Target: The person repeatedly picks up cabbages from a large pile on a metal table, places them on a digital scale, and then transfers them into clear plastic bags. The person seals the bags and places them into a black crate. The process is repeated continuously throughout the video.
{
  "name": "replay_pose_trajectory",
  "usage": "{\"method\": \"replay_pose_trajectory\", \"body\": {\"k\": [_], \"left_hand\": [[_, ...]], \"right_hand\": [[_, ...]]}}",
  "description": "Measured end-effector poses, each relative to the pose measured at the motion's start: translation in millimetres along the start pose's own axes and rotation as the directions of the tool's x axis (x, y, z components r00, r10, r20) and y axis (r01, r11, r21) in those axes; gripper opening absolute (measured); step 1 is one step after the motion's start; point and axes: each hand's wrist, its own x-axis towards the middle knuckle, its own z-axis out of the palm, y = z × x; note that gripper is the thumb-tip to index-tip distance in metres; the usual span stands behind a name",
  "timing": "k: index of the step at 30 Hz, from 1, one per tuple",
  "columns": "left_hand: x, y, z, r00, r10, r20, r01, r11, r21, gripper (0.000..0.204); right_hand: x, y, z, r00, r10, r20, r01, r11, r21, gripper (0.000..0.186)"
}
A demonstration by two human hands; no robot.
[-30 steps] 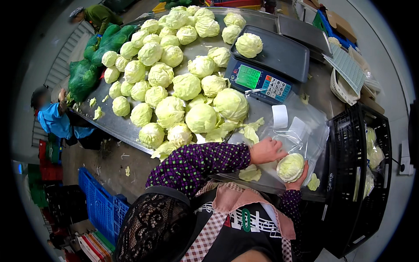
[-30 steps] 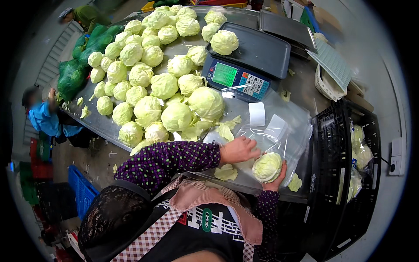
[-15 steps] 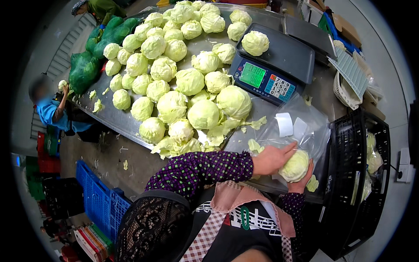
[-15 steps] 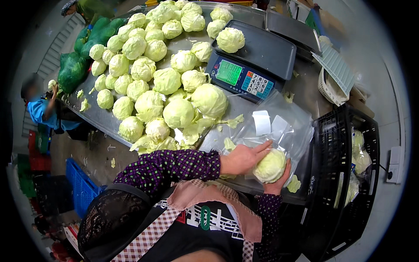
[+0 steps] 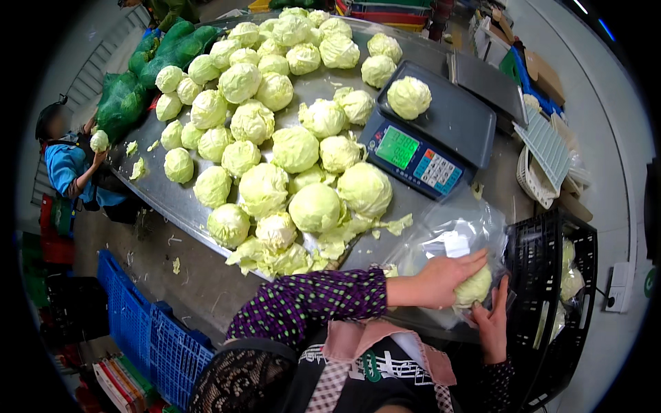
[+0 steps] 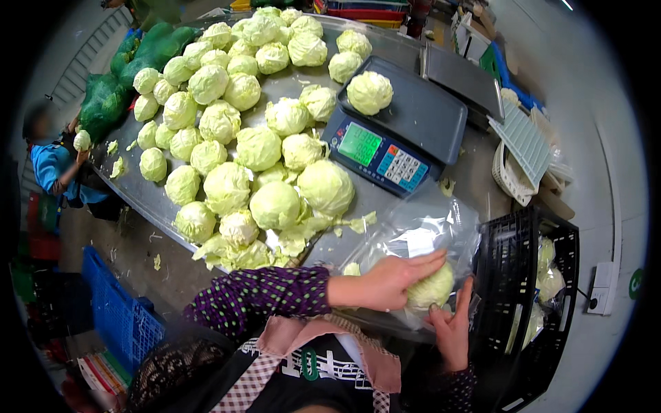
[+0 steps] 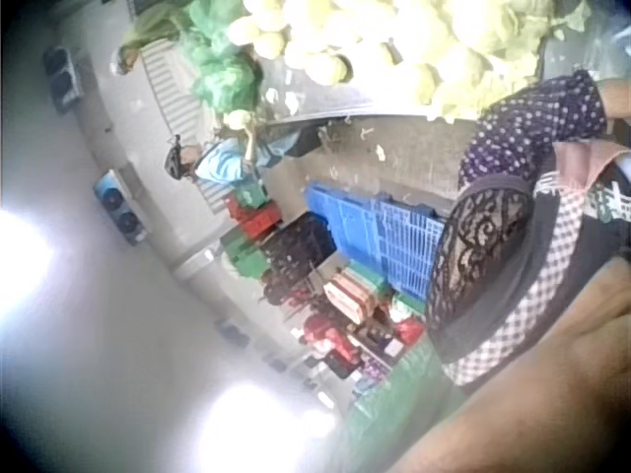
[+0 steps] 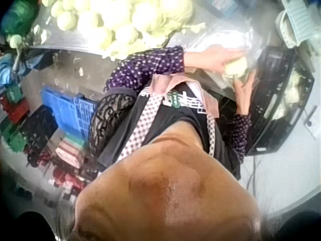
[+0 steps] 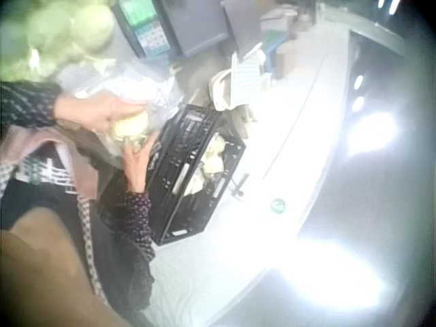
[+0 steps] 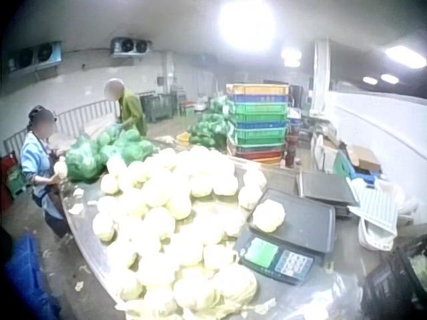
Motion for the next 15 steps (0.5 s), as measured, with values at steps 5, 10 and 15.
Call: {"method": "replay_pose_trajectory", "body": {"k": [5, 10, 15], "left_hand": [[-9, -1, 24, 0.989, -0.033, 0.146, 0.032, 0.999, 0.01, 0.081], [-11, -16, -15, 0.945, -0.237, 0.224, 0.192, 0.959, 0.207, 0.057], [-29, -52, 5, 0.847, -0.421, 0.326, 0.278, 0.872, 0.403, 0.058]], "right_hand": [[30, -30, -26, 0.994, 0.092, 0.065, -0.043, 0.842, -0.538, 0.099], [68, -96, -13, 0.983, 0.03, 0.18, 0.141, 0.502, -0.853, 0.089], [186, -152, 43, 0.726, -0.388, 0.568, 0.688, 0.422, -0.591, 0.06]]}}
